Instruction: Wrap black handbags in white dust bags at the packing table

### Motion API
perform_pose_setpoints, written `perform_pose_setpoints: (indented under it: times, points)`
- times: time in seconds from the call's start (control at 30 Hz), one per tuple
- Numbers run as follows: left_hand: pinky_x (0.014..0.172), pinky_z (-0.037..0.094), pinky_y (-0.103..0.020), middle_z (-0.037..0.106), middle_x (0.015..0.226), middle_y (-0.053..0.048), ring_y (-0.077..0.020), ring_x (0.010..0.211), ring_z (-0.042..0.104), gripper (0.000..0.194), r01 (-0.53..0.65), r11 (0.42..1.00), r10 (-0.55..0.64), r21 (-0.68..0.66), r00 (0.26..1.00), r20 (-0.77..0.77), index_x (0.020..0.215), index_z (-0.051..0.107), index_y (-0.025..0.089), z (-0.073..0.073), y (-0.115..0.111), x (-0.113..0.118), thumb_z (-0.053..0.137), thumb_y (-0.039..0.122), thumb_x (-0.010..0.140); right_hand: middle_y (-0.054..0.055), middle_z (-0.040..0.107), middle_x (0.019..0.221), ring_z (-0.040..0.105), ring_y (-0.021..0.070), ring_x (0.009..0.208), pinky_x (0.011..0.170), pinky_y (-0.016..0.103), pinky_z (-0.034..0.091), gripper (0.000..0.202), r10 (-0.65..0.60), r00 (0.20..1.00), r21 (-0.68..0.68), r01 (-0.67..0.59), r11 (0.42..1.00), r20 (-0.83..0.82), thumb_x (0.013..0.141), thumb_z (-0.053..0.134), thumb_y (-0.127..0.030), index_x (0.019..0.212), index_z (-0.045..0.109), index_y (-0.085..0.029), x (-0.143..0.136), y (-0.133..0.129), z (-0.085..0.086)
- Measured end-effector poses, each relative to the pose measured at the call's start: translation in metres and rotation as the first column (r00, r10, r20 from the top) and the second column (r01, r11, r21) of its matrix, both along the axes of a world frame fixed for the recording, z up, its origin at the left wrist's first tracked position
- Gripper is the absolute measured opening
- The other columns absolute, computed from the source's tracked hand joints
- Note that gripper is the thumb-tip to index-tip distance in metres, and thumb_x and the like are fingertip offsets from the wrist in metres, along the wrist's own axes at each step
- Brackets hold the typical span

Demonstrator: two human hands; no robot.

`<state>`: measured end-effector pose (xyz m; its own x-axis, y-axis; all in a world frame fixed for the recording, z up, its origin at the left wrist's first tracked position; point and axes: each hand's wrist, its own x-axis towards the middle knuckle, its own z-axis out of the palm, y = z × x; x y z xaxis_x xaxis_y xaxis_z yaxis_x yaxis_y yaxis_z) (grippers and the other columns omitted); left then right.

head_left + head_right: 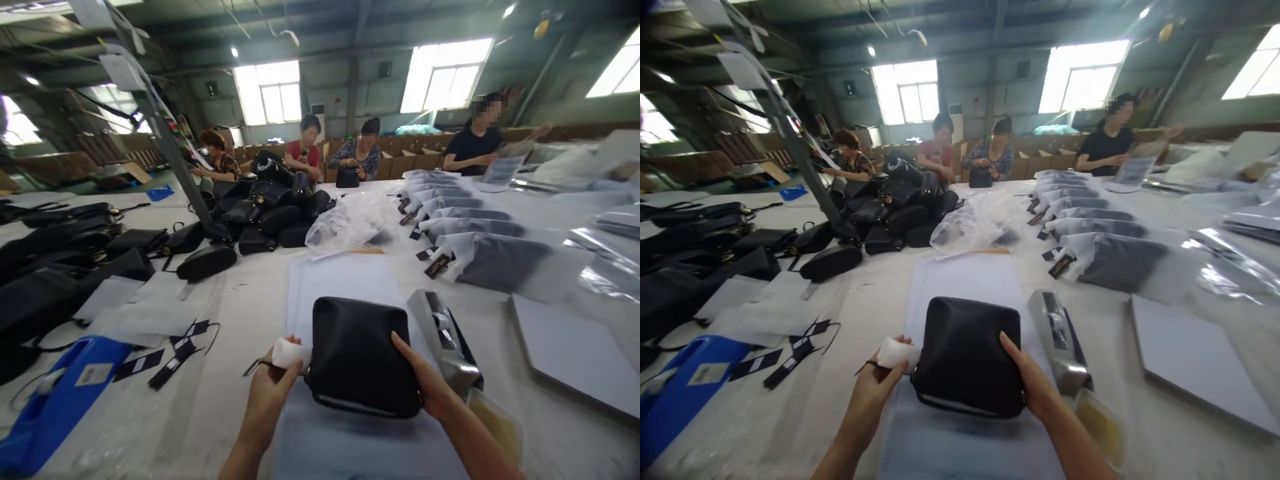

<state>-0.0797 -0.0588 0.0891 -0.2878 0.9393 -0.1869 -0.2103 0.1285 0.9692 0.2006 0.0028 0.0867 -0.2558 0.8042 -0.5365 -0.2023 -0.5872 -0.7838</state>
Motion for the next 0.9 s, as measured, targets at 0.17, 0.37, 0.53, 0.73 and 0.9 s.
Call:
perform_pose_setpoints:
  times: [0.17,0.37,0.53,0.73,0.9]
  points:
    - [0.108,0.042,-0.039,0.066,0.127,-0.009,-0.0281,0.12,0.06,0.064,0.019,0.998,-0.024,-0.065,0.996,-0.088,0.123,0.06,0.025,-0.019,-0.008,-0.019,0.082,0.044,0.067,0.003,0.053,0.144,0.051,0.0243,0.13,0.112,0.042,0.038,0.066,-0.169,0.976,0.24,0.133,0.962,0.139,0.08,0.066,-0.059,0.137,0.051,-0.03,-0.003,0.01,-0.009]
    - [0.104,0.048,-0.046,0.069,0.121,-0.009,-0.0308,0.119,0.061,0.056,-0.064,0.97,0.073,-0.233,0.997,0.03,0.118,0.063,0.023,-0.036,-0.016,-0.032,0.082,0.044,0.069,0.002,0.049,0.147,0.046,0.0215,0.134,0.115,0.038,0.033,0.068,-0.208,0.972,0.305,0.166,0.938,0.11,0.083,0.064,-0.056,0.143,0.044,-0.03,-0.009,0.004,-0.013]
    - [0.105,0.048,-0.045,0.057,0.138,-0.01,-0.0316,0.132,0.05,0.064,-0.166,0.976,0.164,-0.144,0.986,-0.025,0.133,0.052,0.026,-0.034,-0.009,-0.032,0.076,0.044,0.077,0.003,0.048,0.148,0.046,0.0235,0.134,0.115,0.04,0.033,0.074,-0.242,0.941,0.358,0.147,0.922,0.237,0.085,0.061,-0.057,0.148,0.036,-0.029,-0.006,0.008,-0.022]
    - [0.114,0.035,-0.049,0.036,0.156,-0.007,-0.0331,0.138,0.041,0.072,-0.472,0.872,0.435,0.129,0.626,-0.647,0.148,0.033,0.033,-0.007,-0.008,-0.036,0.062,0.049,0.085,0.005,0.051,0.144,0.051,0.0317,0.128,0.11,0.048,0.038,0.051,-0.405,0.608,0.614,-0.176,0.769,0.683,0.083,0.065,-0.045,0.131,0.06,-0.029,0.021,0.014,-0.018]
    - [0.113,0.039,-0.043,0.06,0.137,-0.003,-0.0239,0.13,0.053,0.037,0.301,0.919,0.09,0.255,0.468,-0.879,0.128,0.06,0.031,0.002,0.022,-0.003,0.053,0.036,0.092,0.005,0.061,0.133,0.055,0.0239,0.123,0.108,0.04,0.041,0.029,-0.448,0.467,0.647,-0.543,0.535,0.762,0.091,0.055,-0.032,0.115,0.07,-0.026,0.03,0.069,0.011]
